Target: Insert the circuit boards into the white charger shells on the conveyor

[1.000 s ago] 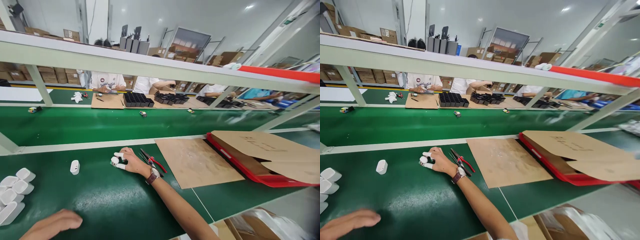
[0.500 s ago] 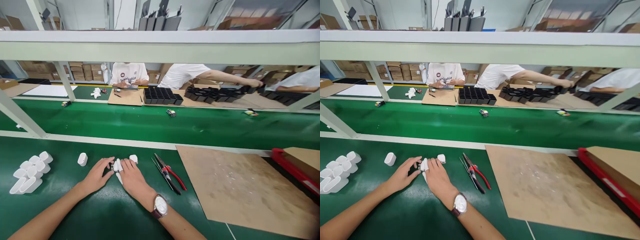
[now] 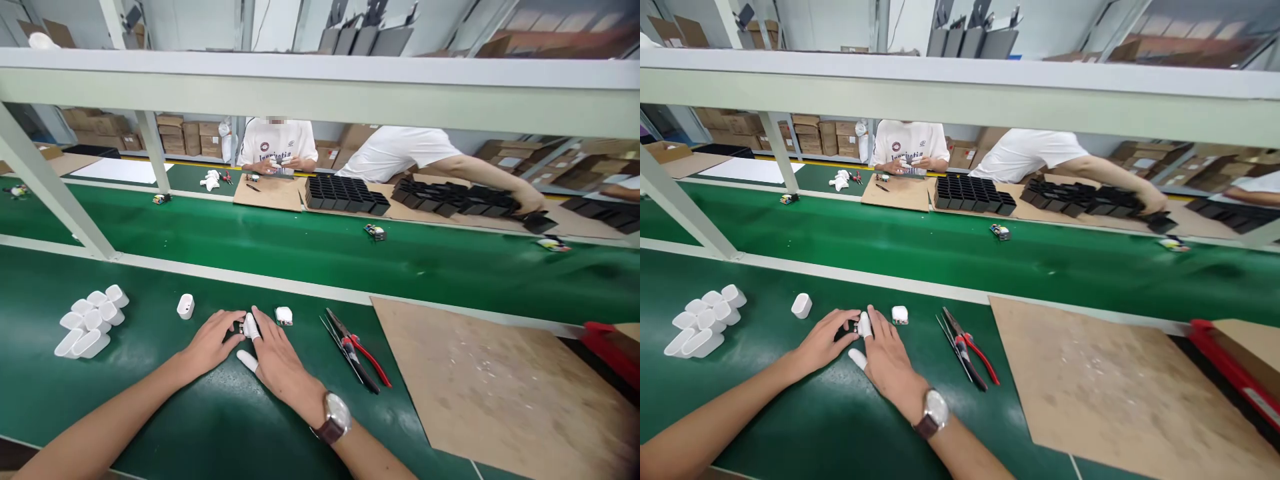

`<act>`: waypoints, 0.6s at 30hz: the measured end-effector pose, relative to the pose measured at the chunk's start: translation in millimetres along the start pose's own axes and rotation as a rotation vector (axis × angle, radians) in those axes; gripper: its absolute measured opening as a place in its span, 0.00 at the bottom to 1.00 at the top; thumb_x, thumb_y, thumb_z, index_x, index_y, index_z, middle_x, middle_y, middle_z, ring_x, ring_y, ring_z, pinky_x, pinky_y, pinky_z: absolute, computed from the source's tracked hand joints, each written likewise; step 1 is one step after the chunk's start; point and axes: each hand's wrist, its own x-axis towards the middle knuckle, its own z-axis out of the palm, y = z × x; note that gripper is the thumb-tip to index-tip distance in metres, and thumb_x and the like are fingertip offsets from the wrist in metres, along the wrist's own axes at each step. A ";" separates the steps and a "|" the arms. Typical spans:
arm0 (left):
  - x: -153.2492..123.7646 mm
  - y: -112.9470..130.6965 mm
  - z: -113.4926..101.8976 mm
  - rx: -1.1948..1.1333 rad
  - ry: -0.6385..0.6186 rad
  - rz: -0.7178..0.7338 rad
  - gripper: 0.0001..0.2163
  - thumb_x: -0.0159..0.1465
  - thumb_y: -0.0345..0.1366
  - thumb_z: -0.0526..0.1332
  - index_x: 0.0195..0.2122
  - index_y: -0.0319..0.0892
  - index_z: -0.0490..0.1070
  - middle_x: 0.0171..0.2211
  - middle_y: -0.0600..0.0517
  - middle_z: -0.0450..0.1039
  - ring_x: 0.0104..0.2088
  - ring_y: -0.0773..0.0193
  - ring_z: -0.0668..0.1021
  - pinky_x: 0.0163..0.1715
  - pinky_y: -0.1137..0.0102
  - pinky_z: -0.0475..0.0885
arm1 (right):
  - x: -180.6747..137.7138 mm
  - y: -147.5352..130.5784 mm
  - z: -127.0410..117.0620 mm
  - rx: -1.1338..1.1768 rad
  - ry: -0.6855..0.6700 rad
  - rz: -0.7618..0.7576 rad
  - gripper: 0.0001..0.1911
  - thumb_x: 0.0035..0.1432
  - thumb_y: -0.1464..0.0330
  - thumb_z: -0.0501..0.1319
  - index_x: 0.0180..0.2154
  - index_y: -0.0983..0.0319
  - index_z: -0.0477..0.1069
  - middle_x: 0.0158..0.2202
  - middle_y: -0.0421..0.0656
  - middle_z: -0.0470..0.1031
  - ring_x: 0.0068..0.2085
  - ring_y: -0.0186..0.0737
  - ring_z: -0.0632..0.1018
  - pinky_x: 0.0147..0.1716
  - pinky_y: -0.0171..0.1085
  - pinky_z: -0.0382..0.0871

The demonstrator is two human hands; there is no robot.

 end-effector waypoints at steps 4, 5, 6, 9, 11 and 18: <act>-1.0 0.3 4.1 0.015 -0.006 0.002 0.19 0.73 0.36 0.60 0.64 0.46 0.64 0.46 0.48 0.78 0.43 0.56 0.78 0.48 0.57 0.78 | -8.0 5.2 -13.5 0.123 -0.076 0.037 0.37 0.73 0.59 0.56 0.75 0.63 0.45 0.73 0.60 0.54 0.74 0.59 0.57 0.68 0.63 0.62; -2.0 1.7 3.6 0.023 -0.012 0.001 0.20 0.73 0.36 0.61 0.65 0.46 0.63 0.46 0.48 0.78 0.44 0.56 0.79 0.49 0.56 0.78 | -8.8 4.7 -16.5 0.145 -0.072 0.049 0.38 0.74 0.60 0.56 0.75 0.62 0.42 0.73 0.60 0.56 0.73 0.58 0.58 0.68 0.62 0.61; -3.4 3.4 1.4 0.027 -0.022 0.006 0.21 0.73 0.36 0.61 0.66 0.46 0.62 0.48 0.47 0.77 0.44 0.56 0.79 0.49 0.56 0.78 | -8.7 3.7 -19.5 0.164 -0.060 0.061 0.39 0.74 0.60 0.56 0.76 0.61 0.39 0.71 0.60 0.59 0.72 0.57 0.60 0.68 0.61 0.62; -8.1 5.8 -19.1 0.048 -0.008 0.091 0.24 0.73 0.36 0.61 0.68 0.47 0.59 0.60 0.43 0.71 0.53 0.54 0.78 0.55 0.54 0.77 | -2.7 2.9 -27.9 0.161 -0.026 0.058 0.40 0.74 0.61 0.56 0.76 0.61 0.36 0.67 0.58 0.66 0.67 0.55 0.69 0.65 0.59 0.66; -9.2 1.2 -44.3 0.103 0.097 0.140 0.23 0.73 0.37 0.61 0.68 0.48 0.61 0.65 0.43 0.67 0.61 0.52 0.74 0.61 0.52 0.73 | 4.4 7.3 -31.7 0.108 -0.016 0.009 0.36 0.73 0.63 0.55 0.75 0.62 0.43 0.63 0.57 0.70 0.63 0.55 0.72 0.62 0.59 0.70; -18.8 -34.6 -113.8 0.143 0.213 -0.118 0.41 0.54 0.47 0.79 0.66 0.42 0.66 0.63 0.36 0.70 0.63 0.41 0.72 0.63 0.45 0.69 | 11.2 48.4 -3.5 -0.019 0.258 -0.337 0.17 0.67 0.65 0.54 0.53 0.54 0.75 0.47 0.51 0.81 0.47 0.56 0.82 0.45 0.54 0.79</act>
